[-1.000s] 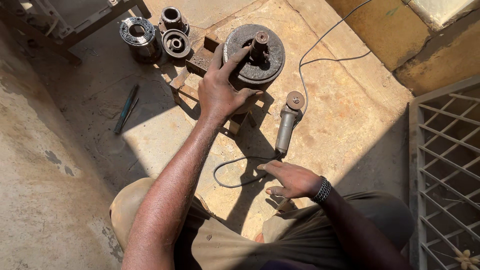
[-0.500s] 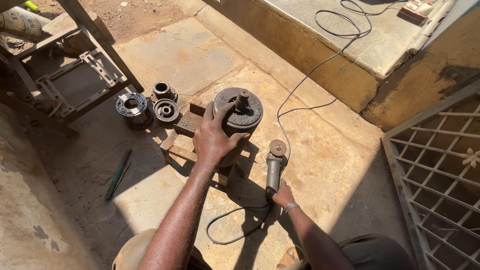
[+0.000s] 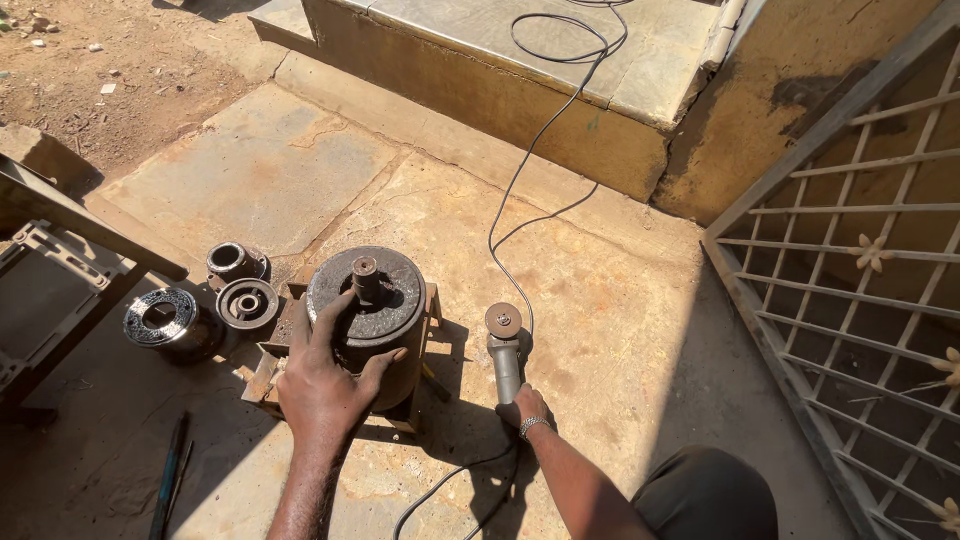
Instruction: The person sits on the ground and uses an angle grinder to grind rust and residue off a rusty cylindrical metal housing mounted on a metal stand. They rotate and reposition the housing to grind different sides, briefly handle a smaller metal part, then resume grinding the housing and its central shaft.
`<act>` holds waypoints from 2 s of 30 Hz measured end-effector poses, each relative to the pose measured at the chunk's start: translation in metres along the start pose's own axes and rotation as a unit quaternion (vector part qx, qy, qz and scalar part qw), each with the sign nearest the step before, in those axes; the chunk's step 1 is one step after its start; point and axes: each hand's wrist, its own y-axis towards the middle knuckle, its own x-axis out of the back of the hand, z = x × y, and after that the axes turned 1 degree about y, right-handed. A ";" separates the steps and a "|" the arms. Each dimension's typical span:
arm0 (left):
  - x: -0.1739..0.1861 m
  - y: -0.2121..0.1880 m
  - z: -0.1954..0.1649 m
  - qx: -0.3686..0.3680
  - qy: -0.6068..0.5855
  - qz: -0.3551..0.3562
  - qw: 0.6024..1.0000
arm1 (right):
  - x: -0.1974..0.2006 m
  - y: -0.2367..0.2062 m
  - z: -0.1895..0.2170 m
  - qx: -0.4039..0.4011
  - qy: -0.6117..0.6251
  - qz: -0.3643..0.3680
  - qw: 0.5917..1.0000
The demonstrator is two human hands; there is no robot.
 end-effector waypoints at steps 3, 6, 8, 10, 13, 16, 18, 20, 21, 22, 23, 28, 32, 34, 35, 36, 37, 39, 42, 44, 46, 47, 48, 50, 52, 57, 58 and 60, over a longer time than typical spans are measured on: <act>0.001 -0.003 0.002 -0.017 -0.032 -0.009 0.999 | 0.007 0.004 0.004 -0.061 0.019 0.042 0.997; 0.001 -0.005 0.005 -0.021 -0.013 -0.019 1.000 | 0.012 0.002 0.014 -0.103 0.292 0.132 0.942; 0.000 -0.007 0.006 -0.021 -0.017 -0.020 0.999 | 0.014 -0.002 0.021 -0.133 0.409 0.158 0.889; 0.000 -0.007 0.008 -0.015 -0.023 -0.015 1.000 | 0.015 -0.008 0.027 -0.149 0.498 0.167 0.838; 0.003 -0.007 0.013 -0.004 -0.022 -0.003 1.000 | 0.017 -0.017 0.031 -0.138 0.589 0.176 0.777; 0.005 -0.008 0.016 -0.012 -0.024 -0.012 1.000 | 0.030 -0.024 0.034 -0.080 0.615 0.185 0.762; 0.006 -0.009 0.016 -0.011 -0.025 -0.015 1.000 | 0.046 -0.026 0.037 -0.006 0.577 0.184 0.796; 0.007 -0.009 0.016 -0.004 -0.032 -0.011 0.999 | 0.073 -0.026 0.049 0.090 0.565 0.155 0.805; 0.007 -0.010 0.016 0.001 -0.035 -0.007 0.999 | 0.088 -0.031 0.057 0.146 0.577 0.131 0.793; 0.008 -0.009 0.016 -0.001 -0.034 -0.010 0.999 | 0.105 -0.037 0.067 0.203 0.588 0.105 0.776; 0.009 -0.010 0.016 -0.002 -0.032 -0.013 0.999 | 0.125 -0.044 0.078 0.257 0.601 0.087 0.752; 0.013 -0.014 0.020 -0.003 -0.028 -0.014 1.000 | 0.236 -0.080 0.125 0.361 0.703 0.174 0.587; 0.014 -0.021 0.025 0.001 -0.044 -0.005 0.999 | 0.273 -0.079 0.137 0.391 0.647 0.207 0.621; 0.015 -0.024 0.027 -0.004 -0.048 -0.004 0.999 | 0.263 -0.080 0.126 0.385 0.656 0.211 0.614; 0.016 -0.026 0.029 -0.007 -0.046 -0.007 0.999 | 0.251 -0.085 0.117 0.379 0.671 0.197 0.606; 0.016 -0.025 0.030 -0.012 -0.042 -0.015 0.999 | 0.242 -0.087 0.112 0.379 0.685 0.185 0.594; 0.017 -0.026 0.030 -0.016 -0.053 -0.022 0.998 | 0.237 -0.088 0.106 0.373 0.679 0.173 0.608; 0.018 -0.026 0.030 -0.029 -0.067 -0.025 0.997 | 0.228 -0.093 0.095 0.356 0.674 0.144 0.631; 0.018 -0.026 0.030 -0.030 -0.059 -0.039 0.997 | 0.222 -0.092 0.090 0.350 0.688 0.118 0.625; 0.018 -0.025 0.031 -0.020 -0.064 -0.038 0.997 | 0.218 -0.087 0.091 0.350 0.710 0.118 0.599; 0.018 -0.024 0.032 0.000 -0.061 -0.028 0.998 | 0.212 -0.081 0.090 0.336 0.726 0.109 0.590; 0.018 -0.024 0.032 0.009 -0.059 -0.022 0.998 | 0.211 -0.077 0.088 0.328 0.729 0.095 0.593; 0.018 -0.024 0.032 0.014 -0.060 -0.017 0.998 | 0.210 -0.073 0.086 0.324 0.732 0.078 0.595; 0.019 -0.025 0.033 0.003 -0.062 -0.016 0.998 | 0.209 -0.066 0.080 0.312 0.735 0.069 0.598; 0.020 -0.026 0.032 -0.001 -0.068 -0.023 0.997 | 0.212 -0.060 0.074 0.323 0.728 0.075 0.601; 0.021 -0.027 0.030 -0.003 -0.081 -0.029 0.996 | 0.222 -0.050 0.063 0.342 0.705 0.125 0.609; 0.021 -0.025 0.030 -0.004 -0.077 -0.028 0.997 | 0.223 -0.047 0.062 0.313 0.720 0.152 0.601; 0.020 -0.026 0.029 0.004 -0.068 -0.025 0.997 | 0.222 -0.044 0.061 0.250 0.742 0.211 0.585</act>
